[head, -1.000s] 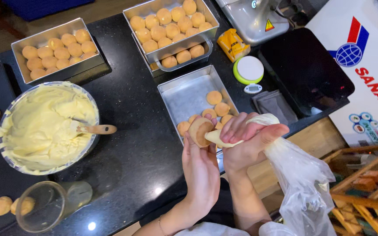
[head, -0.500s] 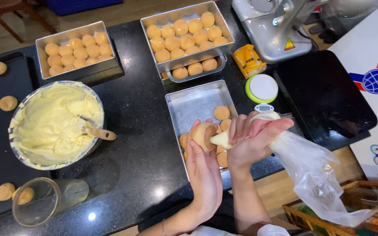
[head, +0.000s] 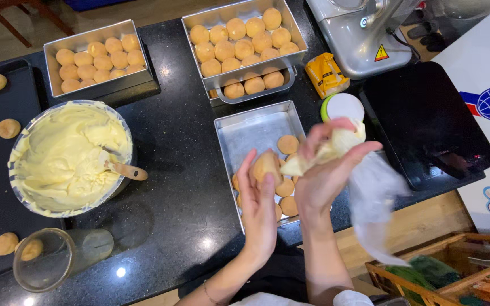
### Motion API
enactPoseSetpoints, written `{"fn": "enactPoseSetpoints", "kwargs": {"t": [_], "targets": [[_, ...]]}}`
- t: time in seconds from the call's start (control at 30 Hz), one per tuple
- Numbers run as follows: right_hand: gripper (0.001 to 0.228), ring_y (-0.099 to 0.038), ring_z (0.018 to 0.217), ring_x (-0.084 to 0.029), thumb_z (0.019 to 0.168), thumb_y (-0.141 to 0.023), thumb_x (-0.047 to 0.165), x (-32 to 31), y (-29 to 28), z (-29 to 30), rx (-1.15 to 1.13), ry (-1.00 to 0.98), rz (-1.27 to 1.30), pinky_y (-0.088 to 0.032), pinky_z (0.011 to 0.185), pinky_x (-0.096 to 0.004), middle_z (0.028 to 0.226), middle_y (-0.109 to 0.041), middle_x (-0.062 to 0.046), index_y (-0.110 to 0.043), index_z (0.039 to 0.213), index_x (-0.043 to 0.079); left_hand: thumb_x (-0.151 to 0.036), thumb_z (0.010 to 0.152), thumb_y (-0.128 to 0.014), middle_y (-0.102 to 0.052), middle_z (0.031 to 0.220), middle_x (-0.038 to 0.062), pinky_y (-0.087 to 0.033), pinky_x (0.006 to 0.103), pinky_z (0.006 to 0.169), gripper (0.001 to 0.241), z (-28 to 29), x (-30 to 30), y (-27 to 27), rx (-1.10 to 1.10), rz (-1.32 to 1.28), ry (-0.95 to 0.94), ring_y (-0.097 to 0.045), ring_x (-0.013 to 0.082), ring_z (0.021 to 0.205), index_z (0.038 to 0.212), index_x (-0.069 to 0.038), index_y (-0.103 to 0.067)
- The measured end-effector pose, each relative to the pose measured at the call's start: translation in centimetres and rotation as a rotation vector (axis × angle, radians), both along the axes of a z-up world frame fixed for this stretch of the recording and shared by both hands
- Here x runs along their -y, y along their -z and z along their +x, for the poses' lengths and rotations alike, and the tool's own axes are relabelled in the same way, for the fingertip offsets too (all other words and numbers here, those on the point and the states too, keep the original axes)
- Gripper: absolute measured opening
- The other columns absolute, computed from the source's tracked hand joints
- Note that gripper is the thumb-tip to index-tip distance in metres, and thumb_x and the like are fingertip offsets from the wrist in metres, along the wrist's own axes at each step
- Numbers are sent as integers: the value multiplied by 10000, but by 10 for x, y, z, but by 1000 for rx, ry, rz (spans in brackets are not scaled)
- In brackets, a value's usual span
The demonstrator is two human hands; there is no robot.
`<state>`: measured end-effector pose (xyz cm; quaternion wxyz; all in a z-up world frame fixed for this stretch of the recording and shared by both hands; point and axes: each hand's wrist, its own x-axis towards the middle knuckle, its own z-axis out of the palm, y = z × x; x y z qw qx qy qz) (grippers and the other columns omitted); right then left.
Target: The person pipes cream filling into small pastry shells from a piping bag, transfers filled pastries into metal trays, and refills the piping bag using a spatula and a large bowl of cream.
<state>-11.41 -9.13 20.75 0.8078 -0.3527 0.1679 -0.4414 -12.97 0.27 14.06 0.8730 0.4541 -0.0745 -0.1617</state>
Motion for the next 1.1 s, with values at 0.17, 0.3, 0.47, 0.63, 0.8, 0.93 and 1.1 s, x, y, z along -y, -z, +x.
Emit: {"fn": "enactPoseSetpoints", "kwargs": {"t": [0.17, 0.3, 0.47, 0.63, 0.8, 0.93, 1.1], "targets": [[508, -517, 642, -145, 931, -304, 579, -29, -19, -3, -175, -49, 395, -462, 590, -292, 796, -604, -11, -530, 1205, 216, -406, 1094, -377, -494, 1479, 150, -384, 410, 1181, 516, 10, 0, -6, -217, -340, -51, -485, 246, 1390, 1461, -44, -397], [476, -356, 565, -114, 1050, -398, 594, -42, 3, 4, -75, -6, 24, -284, 504, -278, 684, -403, -1, -495, 1095, 130, -438, 1087, -352, -514, 1435, 157, -387, 403, 1164, 519, 7, -1, -13, -196, -195, -68, -508, 256, 1345, 1445, -67, -408], [527, -231, 488, -90, 1075, -387, 596, -37, 38, 3, -24, 81, 28, -175, 458, -277, 656, -308, 19, -434, 881, 108, -432, 1089, -335, -520, 1415, 142, -394, 389, 1163, 513, 2, -4, -17, -193, -184, -83, -516, 240, 1329, 1434, -60, -405], [545, -229, 475, -92, 1067, -398, 618, -39, 53, 1, -5, 92, -82, -198, 465, -286, 640, -304, 26, -424, 864, 113, -406, 1105, -340, -520, 1403, 155, -404, 391, 1151, 497, -1, -1, -17, -164, -192, -105, -517, 239, 1318, 1442, -46, -403], [533, -220, 463, -98, 1081, -407, 593, -33, 55, 7, -20, 172, -118, -181, 452, -293, 632, -311, 17, -407, 839, 118, -401, 1108, -340, -504, 1451, 138, -378, 375, 1180, 524, -3, -1, -13, -105, -186, -66, -490, 230, 1368, 1487, -41, -378], [502, -183, 446, -82, 1097, -391, 568, -10, 49, 8, -17, 211, -78, -143, 429, -293, 598, -284, 38, -398, 838, 137, -266, 1091, -501, -449, 1551, 129, -318, 343, 1226, 525, 3, -5, -6, 147, -40, 38, -430, 214, 1448, 1532, -18, -364], [467, -157, 473, -62, 1111, -370, 554, 8, 46, 2, 64, 86, 0, -133, 447, -280, 600, -252, 67, -457, 899, 148, -125, 1029, -652, -491, 1504, 147, -383, 333, 1197, 526, 17, -8, 8, 344, 190, 37, -477, 208, 1413, 1496, 5, -448]]}}
